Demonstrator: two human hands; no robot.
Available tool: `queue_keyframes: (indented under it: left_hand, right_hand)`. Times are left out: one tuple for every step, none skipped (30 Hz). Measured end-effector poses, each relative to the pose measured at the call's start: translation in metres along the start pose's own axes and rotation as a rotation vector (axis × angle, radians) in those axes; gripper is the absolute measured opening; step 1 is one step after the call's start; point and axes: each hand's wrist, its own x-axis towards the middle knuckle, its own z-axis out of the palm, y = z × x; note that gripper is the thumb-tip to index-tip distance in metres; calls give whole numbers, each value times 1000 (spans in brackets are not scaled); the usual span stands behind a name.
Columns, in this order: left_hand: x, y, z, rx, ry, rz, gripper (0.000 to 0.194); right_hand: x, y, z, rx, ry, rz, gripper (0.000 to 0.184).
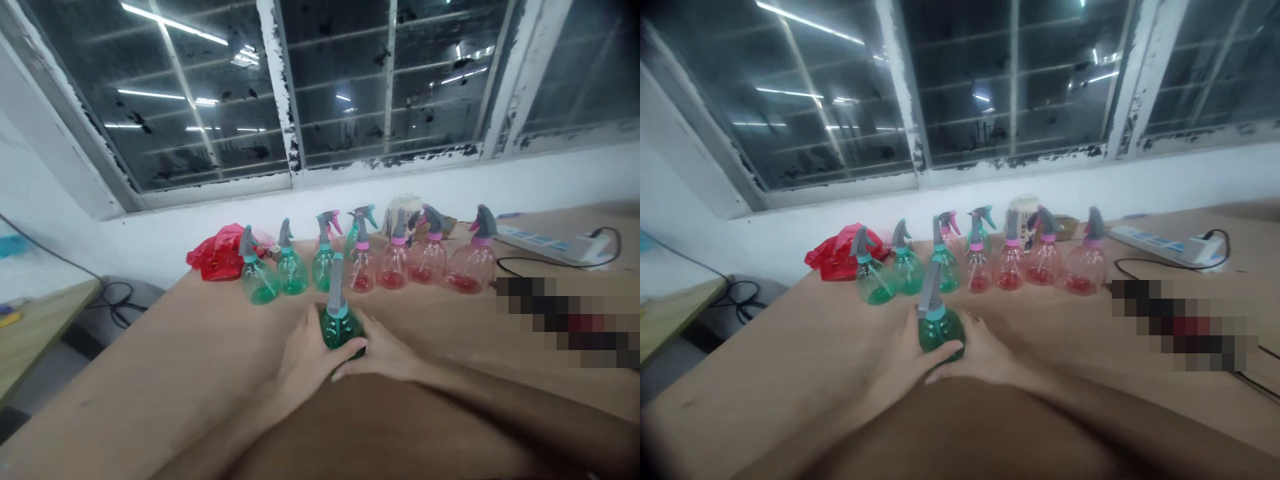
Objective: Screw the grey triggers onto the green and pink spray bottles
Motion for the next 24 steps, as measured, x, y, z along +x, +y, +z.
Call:
queue_keyframes:
  left_hand:
    - [6, 4, 5, 3, -15, 2, 65]
    - [12, 7, 8, 4, -31, 7, 65]
    - [18, 9, 10, -1, -54, 26, 65]
    - [24, 10, 12, -15, -65, 65, 65]
    - [30, 10, 14, -39, -65, 101, 65]
    - [35, 11, 15, -76, -57, 123, 67]
    - [40, 12, 17, -131, -38, 125, 70]
    - [44, 13, 18, -201, -15, 112, 73]
    - [48, 16, 20, -277, 12, 92, 76]
    - [52, 20, 20, -345, 37, 78, 76]
    - [55, 24, 21, -394, 57, 80, 73]
    - [58, 29, 21, -416, 72, 98, 68]
    - [60, 35, 22, -415, 79, 126, 60]
    - [63, 40, 22, -401, 82, 157, 53]
    - [65, 44, 23, -385, 79, 184, 47]
    - [67, 48, 24, -373, 70, 204, 42]
    - [68, 50, 25, -366, 60, 215, 37]
    - [70, 51, 27, -363, 53, 221, 34]
    - [71, 51, 29, -360, 56, 226, 31]
    - [72, 50, 30, -360, 66, 231, 29]
    - [73, 49, 32, -359, 78, 238, 27]
    - [74, 47, 33, -360, 93, 247, 25]
    - [74, 46, 34, -361, 102, 256, 24]
    - [75, 44, 35, -360, 105, 264, 22]
  right_hand:
    - [-1, 4, -5, 21, 21, 7, 78]
    - [-2, 8, -11, 23, 46, 32, 76]
    - [-4, 13, -16, 7, 73, 62, 78]
    - [-6, 16, -20, -22, 92, 85, 81]
    - [-8, 19, -23, -55, 102, 98, 84]
    - [-9, 21, -25, -87, 105, 106, 87]
    - [-10, 23, -26, -112, 104, 113, 88]
    - [-10, 25, -26, -125, 107, 124, 89]
    - [-10, 26, -25, -130, 119, 138, 91]
    - [-11, 27, -24, -129, 139, 149, 92]
    - [-11, 28, -22, -126, 162, 153, 94]
    - [-11, 29, -20, -127, 181, 148, 97]
    - [-12, 30, -19, -135, 192, 135, 100]
    - [-12, 31, -18, -150, 197, 118, 103]
    - [-12, 31, -17, -167, 198, 105, 105]
    - [-13, 32, -16, -185, 201, 98, 107]
    - [-14, 32, -16, -200, 207, 97, 109]
    - [-14, 32, -16, -212, 210, 102, 110]
    - [-15, 32, -16, -221, 213, 114, 110]
    - [-16, 32, -16, -229, 218, 132, 109]
    - [-16, 31, -17, -237, 216, 149, 108]
    - [-17, 30, -17, -244, 209, 161, 107]
    - [-18, 30, -17, -249, 204, 169, 106]
    - [-18, 29, -17, -251, 206, 168, 105]
